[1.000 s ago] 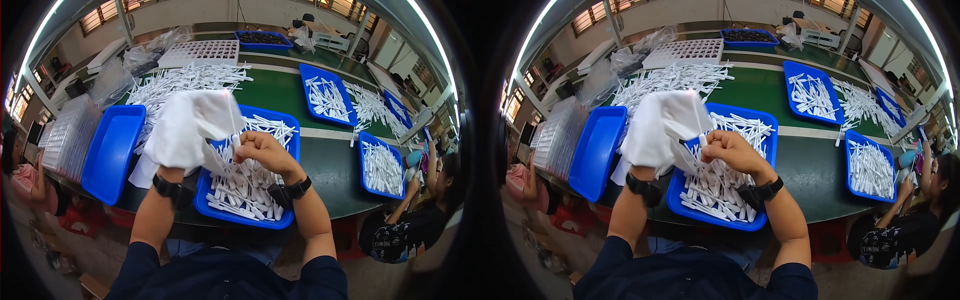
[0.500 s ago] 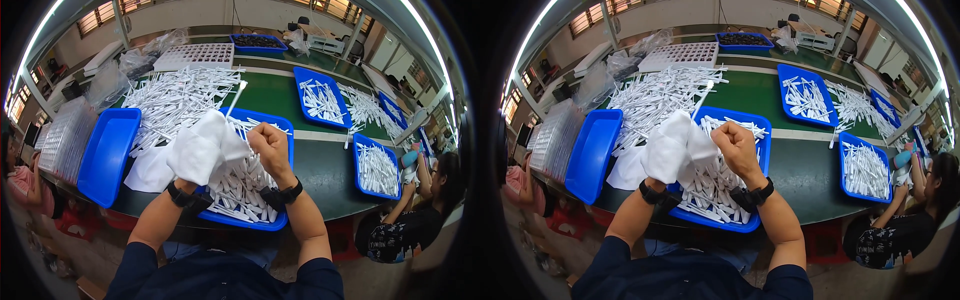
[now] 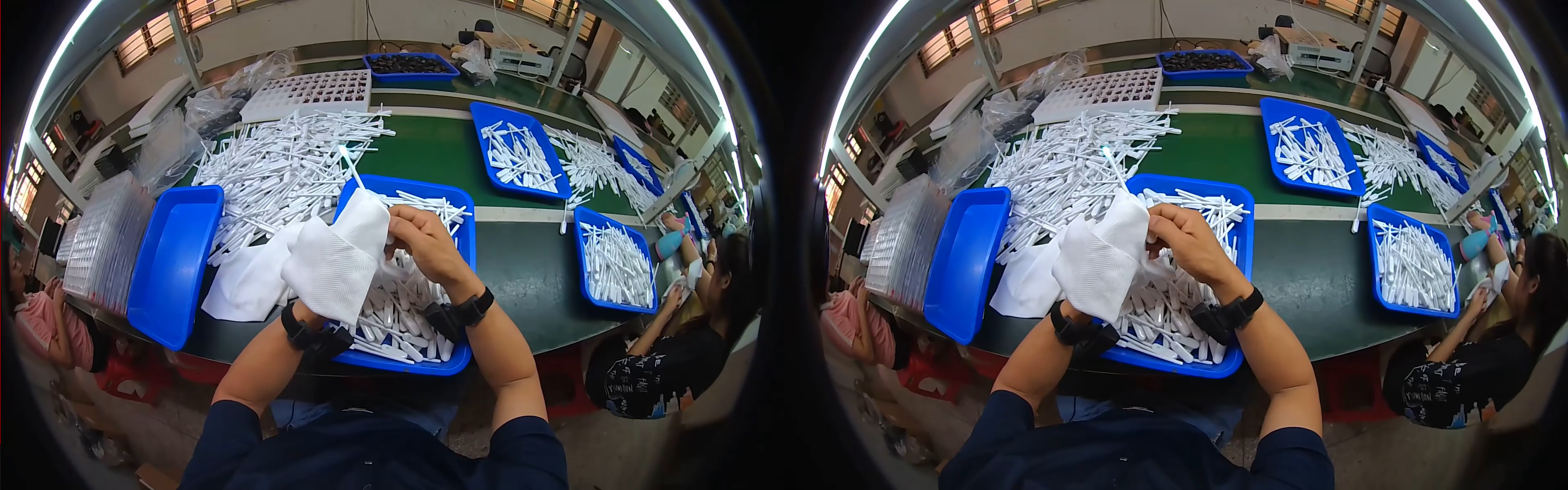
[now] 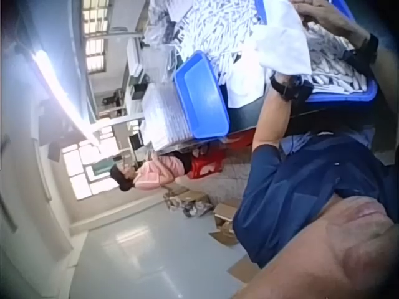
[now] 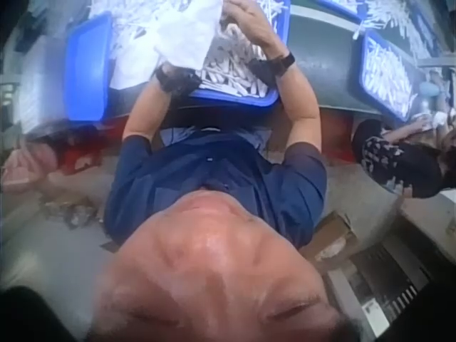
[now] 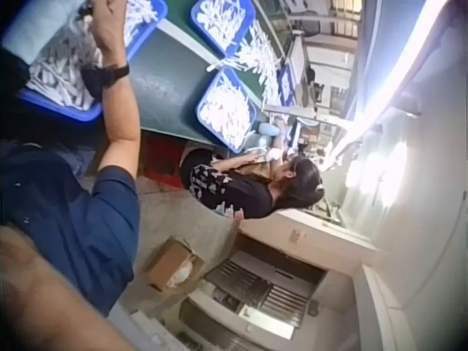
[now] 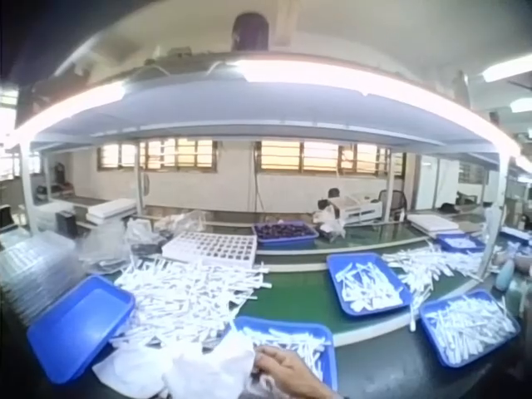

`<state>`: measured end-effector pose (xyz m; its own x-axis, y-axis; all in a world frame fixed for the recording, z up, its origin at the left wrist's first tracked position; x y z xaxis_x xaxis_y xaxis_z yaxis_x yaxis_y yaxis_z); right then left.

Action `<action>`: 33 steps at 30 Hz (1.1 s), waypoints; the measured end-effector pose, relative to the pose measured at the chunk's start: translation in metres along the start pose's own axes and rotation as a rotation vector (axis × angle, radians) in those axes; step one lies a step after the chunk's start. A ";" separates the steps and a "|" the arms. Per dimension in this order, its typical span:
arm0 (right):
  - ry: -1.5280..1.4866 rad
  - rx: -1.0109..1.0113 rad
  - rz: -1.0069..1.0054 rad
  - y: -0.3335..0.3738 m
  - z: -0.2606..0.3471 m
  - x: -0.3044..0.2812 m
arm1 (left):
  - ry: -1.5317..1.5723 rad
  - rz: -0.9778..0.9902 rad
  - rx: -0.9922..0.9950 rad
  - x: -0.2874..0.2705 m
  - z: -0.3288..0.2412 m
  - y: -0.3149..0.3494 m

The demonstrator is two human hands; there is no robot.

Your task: The person picks up a plastic swab from a blue tray, wipes it with a cloth, and places it back into the tray, repeating this process for several swabs.

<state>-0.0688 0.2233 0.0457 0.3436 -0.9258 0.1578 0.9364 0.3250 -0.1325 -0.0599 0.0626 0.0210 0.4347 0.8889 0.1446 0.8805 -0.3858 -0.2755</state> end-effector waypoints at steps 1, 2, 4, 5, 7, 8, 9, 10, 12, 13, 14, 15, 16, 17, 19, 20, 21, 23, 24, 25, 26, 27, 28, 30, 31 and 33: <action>-0.004 -0.006 0.003 -0.001 0.000 -0.001 | -0.189 -0.030 0.035 -0.005 0.001 0.001; -0.009 -0.012 0.007 -0.002 0.001 -0.001 | -0.189 -0.029 0.034 -0.010 0.004 0.000; -0.012 -0.018 0.010 -0.003 0.002 -0.001 | -0.408 0.029 0.159 -0.015 0.002 -0.001; -0.023 -0.008 0.008 -0.002 0.003 -0.001 | -0.517 0.056 0.223 -0.014 -0.003 -0.002; -0.044 0.013 0.003 -0.002 0.004 0.000 | -0.527 0.084 0.197 -0.018 -0.007 -0.008; -0.041 0.012 0.006 -0.002 0.004 0.001 | -0.537 0.113 0.171 -0.020 -0.009 -0.012; -0.073 0.040 0.000 -0.002 0.002 0.000 | -0.547 0.143 0.146 -0.020 -0.011 -0.014; -0.104 0.069 -0.011 -0.001 0.000 -0.001 | -0.544 0.144 0.150 -0.021 -0.014 -0.016; -0.130 0.095 -0.025 -0.001 -0.002 -0.007 | -0.488 0.049 0.146 -0.027 -0.022 -0.020; -0.212 0.084 -0.018 -0.002 -0.002 -0.011 | -0.459 0.003 0.144 -0.029 -0.025 -0.021; -0.293 0.072 -0.012 -0.004 -0.001 -0.015 | -0.455 0.006 0.146 -0.027 -0.029 -0.021; -0.376 0.062 -0.010 -0.003 -0.001 -0.019 | -0.305 -0.018 0.042 -0.018 -0.041 -0.021; -0.373 0.063 -0.018 -0.002 -0.002 -0.021 | -0.154 -0.040 -0.063 -0.009 -0.051 -0.020; -0.382 0.046 -0.063 -0.001 -0.002 -0.026 | -0.003 -0.062 -0.168 -0.004 -0.050 -0.020; -0.398 0.009 -0.144 -0.002 0.001 -0.030 | -0.326 -0.019 -0.019 -0.008 -0.060 -0.021; -0.396 0.011 -0.146 -0.002 0.003 -0.029 | -0.651 0.020 0.132 -0.008 -0.067 -0.021; -0.394 0.023 -0.153 -0.002 0.006 -0.027 | -0.974 0.061 0.285 -0.004 -0.071 -0.019; -0.390 0.050 -0.165 -0.002 0.008 -0.024 | -0.947 0.040 0.294 -0.005 -0.067 -0.017; -0.388 0.055 -0.167 -0.002 0.005 -0.024 | -0.924 0.019 0.304 -0.007 -0.065 -0.016; -0.363 0.022 -0.176 -0.003 0.005 -0.025 | -0.902 -0.005 0.314 -0.008 -0.063 -0.015; -0.338 -0.010 -0.183 -0.003 0.005 -0.026 | -0.898 -0.008 0.312 -0.010 -0.059 -0.016; -0.313 -0.042 -0.189 -0.003 0.006 -0.026 | -0.827 0.003 0.265 -0.015 -0.051 -0.019; -0.311 -0.037 -0.186 -0.003 0.006 -0.026 | -0.756 0.014 0.219 -0.020 -0.043 -0.021; -0.241 -0.076 -0.211 0.000 0.010 -0.029 | -0.683 0.021 0.173 -0.022 -0.040 -0.022; -0.206 -0.098 -0.224 0.002 0.012 -0.031 | -0.740 0.032 0.188 -0.019 -0.045 -0.021; -0.197 -0.107 -0.225 0.002 0.013 -0.029 | -0.858 0.053 0.218 -0.013 -0.053 -0.020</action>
<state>-0.0758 0.2536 0.0532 0.1453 -0.9134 0.3802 0.9813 0.0839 -0.1734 -0.0733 0.0457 0.0751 0.1053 0.7836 -0.6123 0.7694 -0.4542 -0.4490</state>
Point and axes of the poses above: each hand's wrist, its own y-axis away from the middle knuckle, its own x-axis out of the palm, z = x × y, the point moved 6 cm from there along -y, towards the middle knuckle
